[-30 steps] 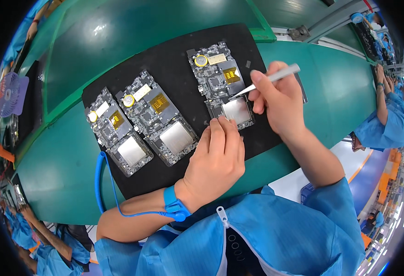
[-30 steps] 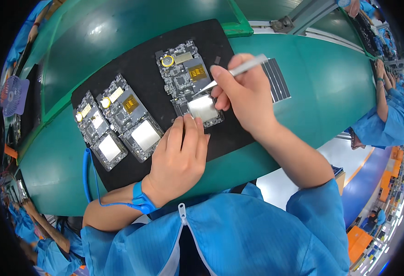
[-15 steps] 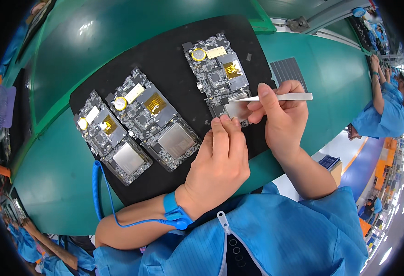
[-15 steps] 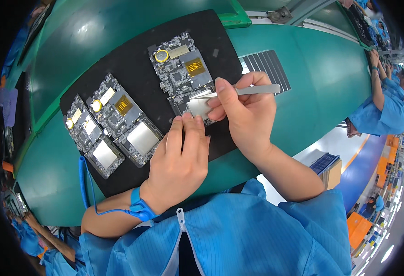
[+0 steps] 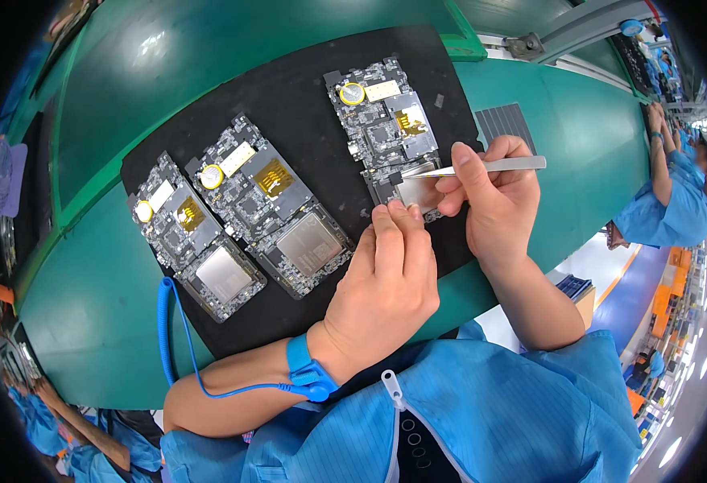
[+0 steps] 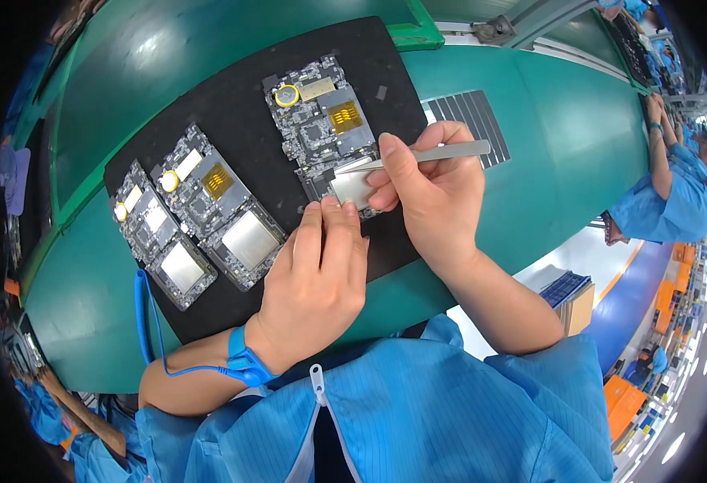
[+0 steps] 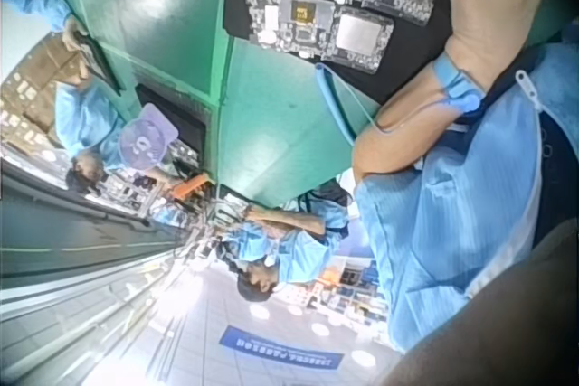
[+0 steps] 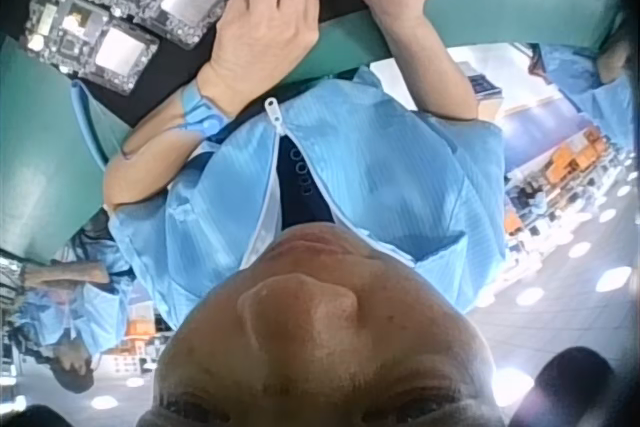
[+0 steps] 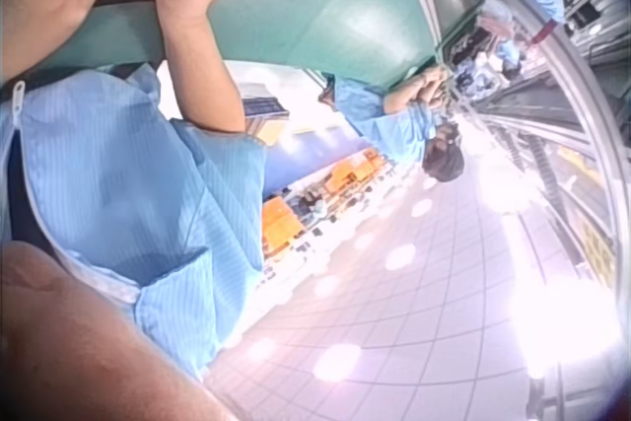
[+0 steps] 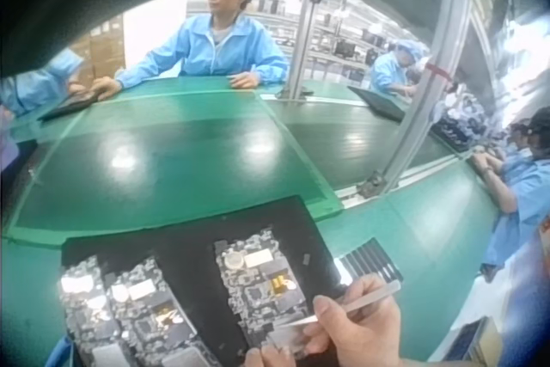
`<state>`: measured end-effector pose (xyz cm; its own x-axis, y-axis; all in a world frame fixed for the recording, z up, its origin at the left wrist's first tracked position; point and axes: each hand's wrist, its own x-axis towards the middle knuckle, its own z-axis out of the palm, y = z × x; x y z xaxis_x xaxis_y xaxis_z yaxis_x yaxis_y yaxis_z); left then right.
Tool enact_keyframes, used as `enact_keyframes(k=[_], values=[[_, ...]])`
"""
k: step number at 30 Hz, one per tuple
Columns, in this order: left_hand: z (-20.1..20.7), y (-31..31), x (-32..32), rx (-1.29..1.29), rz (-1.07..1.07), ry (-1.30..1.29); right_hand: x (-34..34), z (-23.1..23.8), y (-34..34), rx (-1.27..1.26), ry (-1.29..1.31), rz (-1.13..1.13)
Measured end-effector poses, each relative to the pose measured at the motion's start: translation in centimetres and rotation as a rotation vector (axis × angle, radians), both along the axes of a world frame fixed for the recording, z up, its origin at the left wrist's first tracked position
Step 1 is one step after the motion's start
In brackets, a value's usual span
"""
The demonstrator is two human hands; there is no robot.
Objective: The person uses tweezers to pick up small metallic strips from a tray and places them onto specific areas of circuit boards. The person repeats this process for multiple boards, carefully aligning the strips before moving the boards along the assembly line.
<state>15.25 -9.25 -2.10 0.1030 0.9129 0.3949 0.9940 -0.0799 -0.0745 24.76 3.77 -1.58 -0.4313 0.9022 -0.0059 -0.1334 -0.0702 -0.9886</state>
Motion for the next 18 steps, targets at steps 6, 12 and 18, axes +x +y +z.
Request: enact_keyframes(k=[6,12,18], values=[[-0.10,0.23,0.07,0.031,0.020,-0.071,-0.04,0.14,-0.11,-0.007,-0.006,-0.015],[-0.46,0.89,-0.28,0.059,0.038,-0.214,-0.25,0.22,-0.24,-0.010,-0.024,-0.042],[0.42,0.51,-0.41,-0.068,0.037,-0.495,0.03,0.17,-0.86,0.133,-0.066,-0.034]])
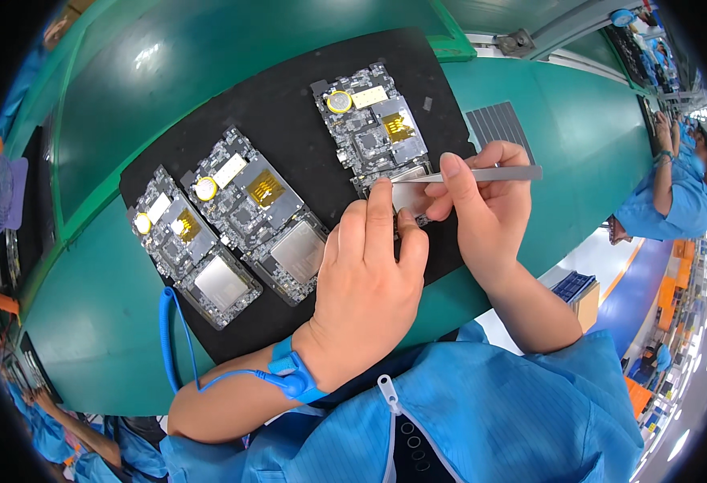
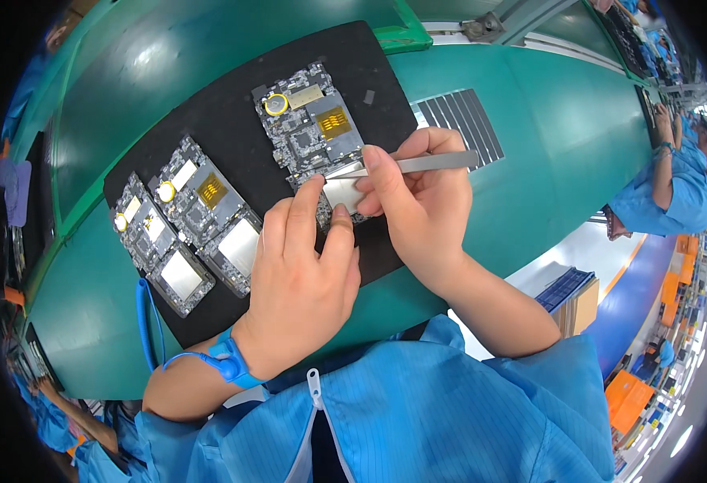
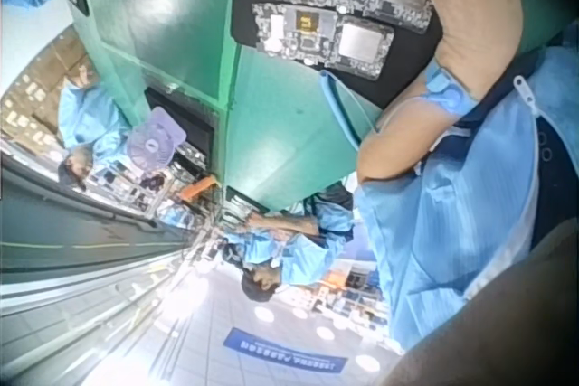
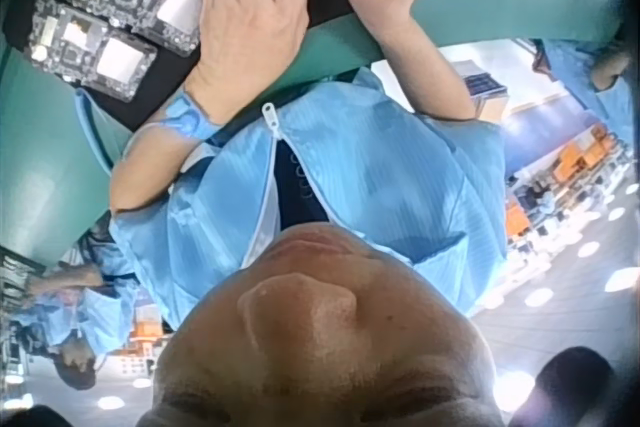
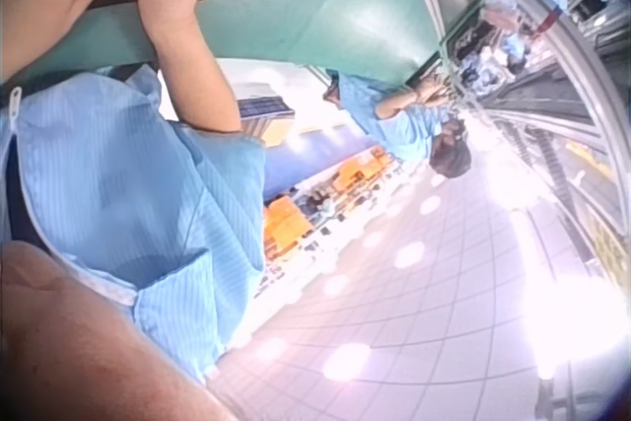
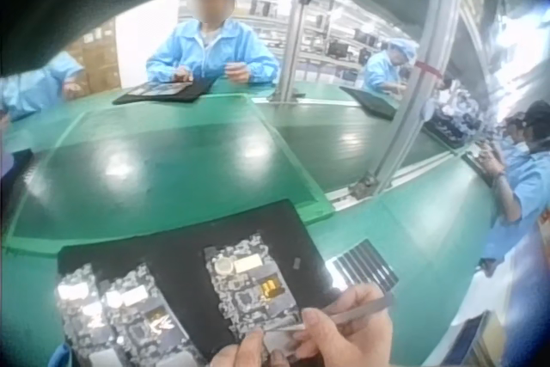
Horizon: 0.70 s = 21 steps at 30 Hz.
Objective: The person uses tweezers to pick up small metallic strips from a tray and places them onto specific areas of circuit boards. The person repeats this process for multiple boards, carefully aligning the strips before moving the boards along the assembly line.
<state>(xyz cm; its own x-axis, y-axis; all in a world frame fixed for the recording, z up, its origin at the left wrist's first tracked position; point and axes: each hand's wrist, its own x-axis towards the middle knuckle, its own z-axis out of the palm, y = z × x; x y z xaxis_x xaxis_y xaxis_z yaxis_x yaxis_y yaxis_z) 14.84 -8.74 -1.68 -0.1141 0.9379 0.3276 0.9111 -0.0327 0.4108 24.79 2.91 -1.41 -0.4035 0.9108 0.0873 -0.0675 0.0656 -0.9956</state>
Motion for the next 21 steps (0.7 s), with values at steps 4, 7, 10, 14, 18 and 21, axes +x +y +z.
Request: enact_keyframes(k=[4,7,10,14,18,21], values=[[0.4,-0.4,0.1,-0.032,-0.004,-0.027,0.4,-0.6,0.0,0.113,0.070,0.036],[0.0,-1.0,0.9,-0.060,0.005,0.058,0.4,-0.6,-0.2,0.115,0.113,0.074],[-0.1,-1.2,1.2,-0.070,0.009,0.135,0.2,-0.8,-0.4,0.130,0.110,0.124],[-0.3,-1.2,1.1,-0.039,0.002,0.183,0.1,-0.8,-0.5,0.167,0.049,0.147],[-0.6,-1.0,1.1,-0.008,0.010,0.212,0.0,-1.0,-0.7,0.204,0.069,0.149],[-0.5,-1.0,1.1,-0.011,0.010,0.186,0.1,-1.2,-0.8,0.296,0.053,0.158]])
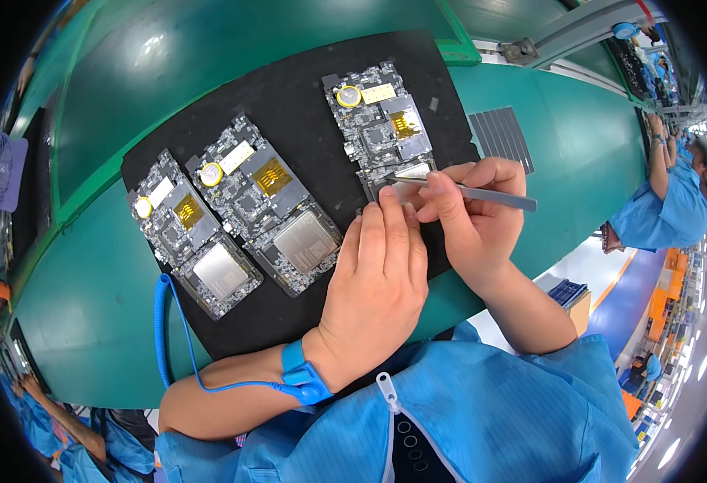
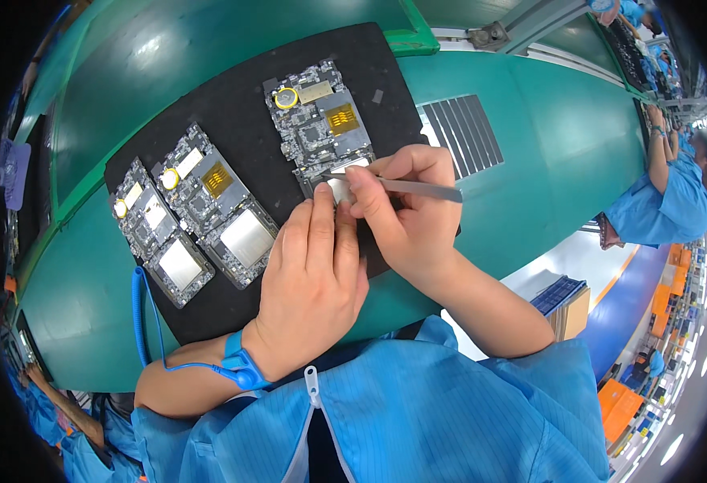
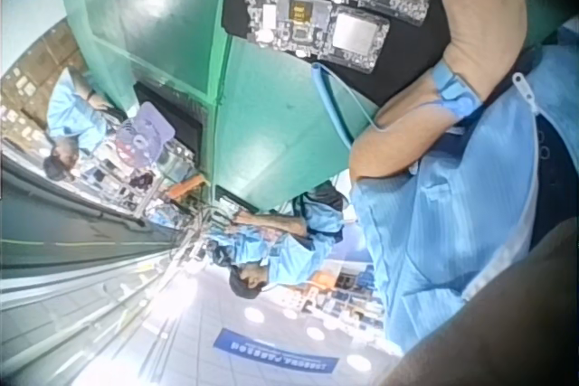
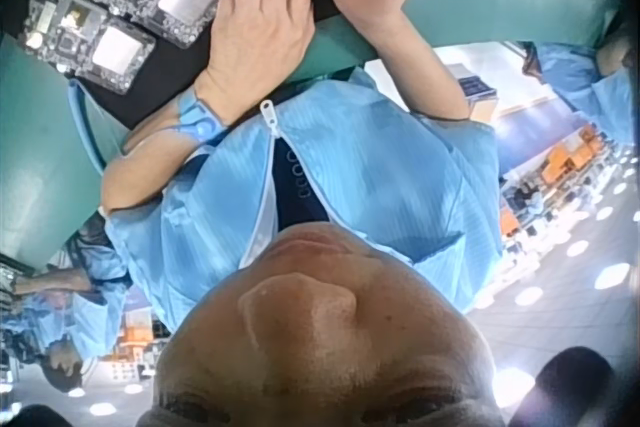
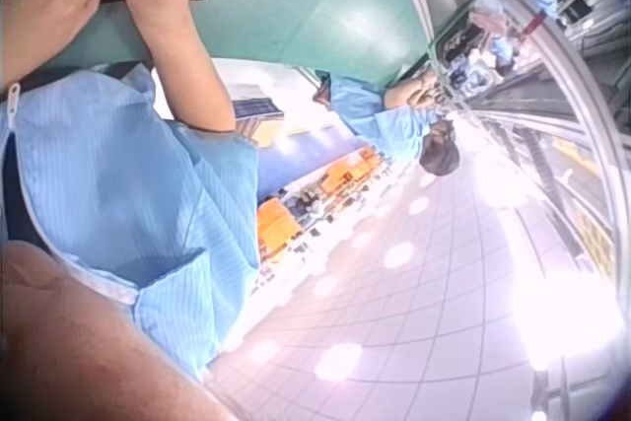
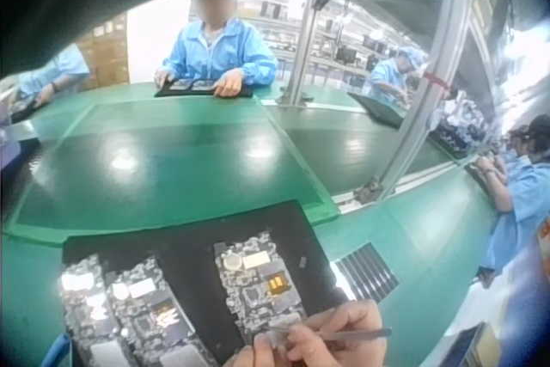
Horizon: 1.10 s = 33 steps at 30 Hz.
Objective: The person uses tweezers to pick up small metallic strips from a tray and places them onto specific areas of circuit boards. The person repeats this process for multiple boards, carefully aligning the strips before moving the boards along the assembly line.
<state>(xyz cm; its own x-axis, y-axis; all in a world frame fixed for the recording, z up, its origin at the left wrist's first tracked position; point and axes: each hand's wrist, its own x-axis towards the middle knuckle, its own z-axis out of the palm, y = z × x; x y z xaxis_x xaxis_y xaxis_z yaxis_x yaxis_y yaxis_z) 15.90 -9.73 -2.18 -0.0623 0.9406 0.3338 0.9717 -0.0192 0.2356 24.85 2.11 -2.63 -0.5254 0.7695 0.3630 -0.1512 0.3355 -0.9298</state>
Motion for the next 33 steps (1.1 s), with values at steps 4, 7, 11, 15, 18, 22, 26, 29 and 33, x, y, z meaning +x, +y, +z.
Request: enact_keyframes(k=[4,7,11,15,18,22,26,29,33], values=[[0.3,0.0,0.0,-0.006,0.002,-0.067,0.1,-0.4,-0.1,0.086,-0.009,-0.007],[0.3,0.1,0.0,-0.012,0.007,-0.101,0.0,-0.5,-0.1,0.113,-0.026,-0.019],[0.4,0.2,-0.3,0.000,-0.011,-0.150,0.7,-1.0,0.1,0.267,-0.155,-0.072],[1.8,0.4,-0.5,-0.045,-0.009,-0.219,1.0,0.7,0.2,-0.160,0.061,-0.111],[2.2,1.1,-1.2,-0.044,-0.033,-0.243,2.3,1.5,2.5,-0.386,0.195,-0.209],[2.7,1.7,-2.0,-0.044,-0.059,-0.249,6.4,1.8,8.1,-0.420,0.202,-0.271],[4.3,2.8,-1.5,-0.116,-0.046,-0.153,8.3,2.2,11.6,-0.455,-0.087,-0.219],[4.8,4.8,1.0,-0.086,-0.058,0.012,7.9,2.3,11.6,-0.452,-0.231,-0.120],[1.7,7.4,3.2,-0.012,-0.384,-0.046,8.2,1.6,11.2,-0.380,-0.301,-0.141]])
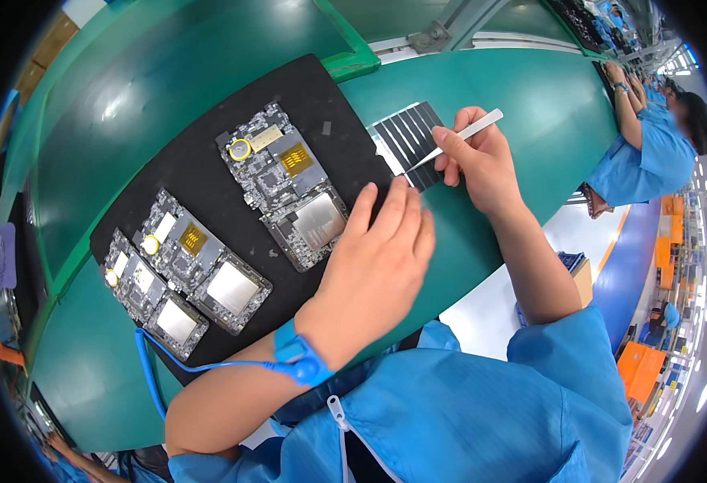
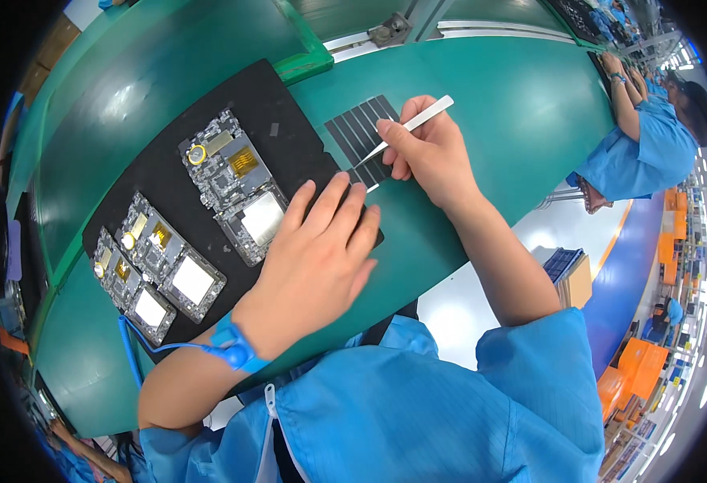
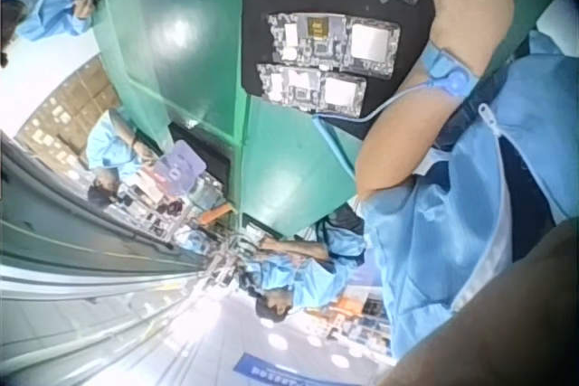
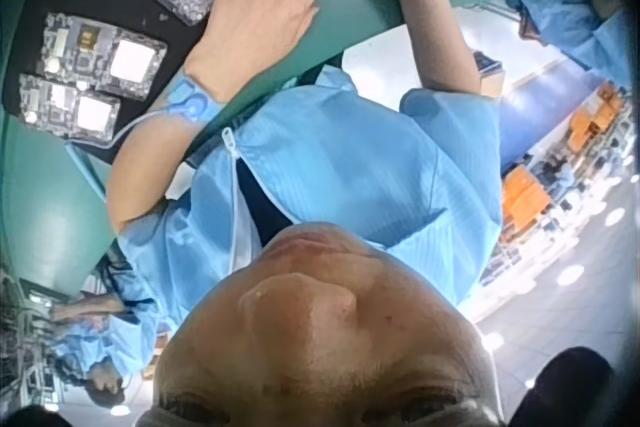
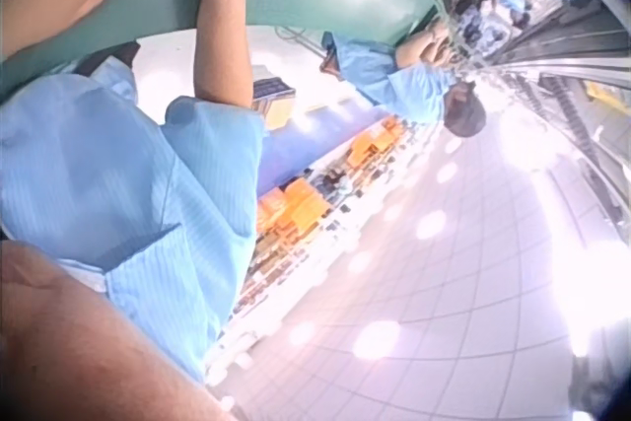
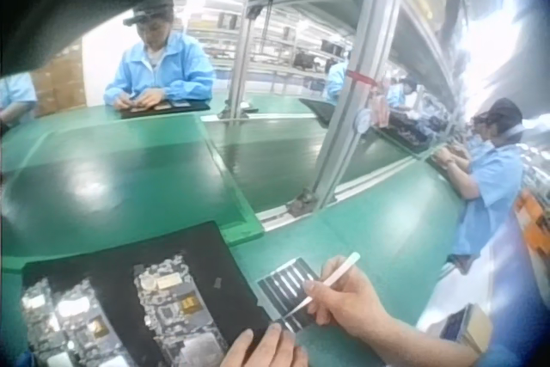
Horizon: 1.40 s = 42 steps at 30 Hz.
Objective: The person uses tweezers to pick up small metallic strips from a tray and places them onto specific areas of circuit boards. The person repeats this process for multiple boards, carefully aligning the strips before moving the boards along the assembly line.
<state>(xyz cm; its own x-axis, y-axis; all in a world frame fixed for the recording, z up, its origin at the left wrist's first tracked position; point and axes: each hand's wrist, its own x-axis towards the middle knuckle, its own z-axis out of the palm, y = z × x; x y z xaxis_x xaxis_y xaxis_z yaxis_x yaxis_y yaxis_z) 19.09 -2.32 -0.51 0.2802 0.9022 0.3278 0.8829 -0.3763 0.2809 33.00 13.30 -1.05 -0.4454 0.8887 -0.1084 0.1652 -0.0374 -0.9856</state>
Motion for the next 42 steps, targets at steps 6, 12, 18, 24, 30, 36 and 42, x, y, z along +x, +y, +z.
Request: enact_keyframes(k=[6,12,18,24,30,36,42], values=[[-1.0,0.7,1.3,-0.027,0.095,0.223,-0.1,-0.2,-0.1,0.010,-0.011,-0.015],[-1.6,0.9,1.7,-0.022,0.112,0.153,0.3,-0.5,0.2,0.021,-0.004,-0.026],[-1.6,1.1,1.3,-0.032,0.084,0.067,0.5,-0.6,0.4,0.020,0.018,-0.008],[-1.9,1.1,1.3,-0.011,0.083,0.031,0.4,-0.7,0.0,0.004,0.164,-0.063],[0.5,-2.5,-0.5,0.023,0.117,-0.005,-4.0,1.4,-3.3,-0.144,0.453,0.021],[1.9,-11.8,-4.1,-0.081,0.579,0.147,-12.2,2.2,-9.5,-0.332,0.364,0.278],[-0.6,-15.4,-5.4,-0.068,0.702,0.076,-15.5,0.8,-13.3,-0.272,0.202,0.396]])
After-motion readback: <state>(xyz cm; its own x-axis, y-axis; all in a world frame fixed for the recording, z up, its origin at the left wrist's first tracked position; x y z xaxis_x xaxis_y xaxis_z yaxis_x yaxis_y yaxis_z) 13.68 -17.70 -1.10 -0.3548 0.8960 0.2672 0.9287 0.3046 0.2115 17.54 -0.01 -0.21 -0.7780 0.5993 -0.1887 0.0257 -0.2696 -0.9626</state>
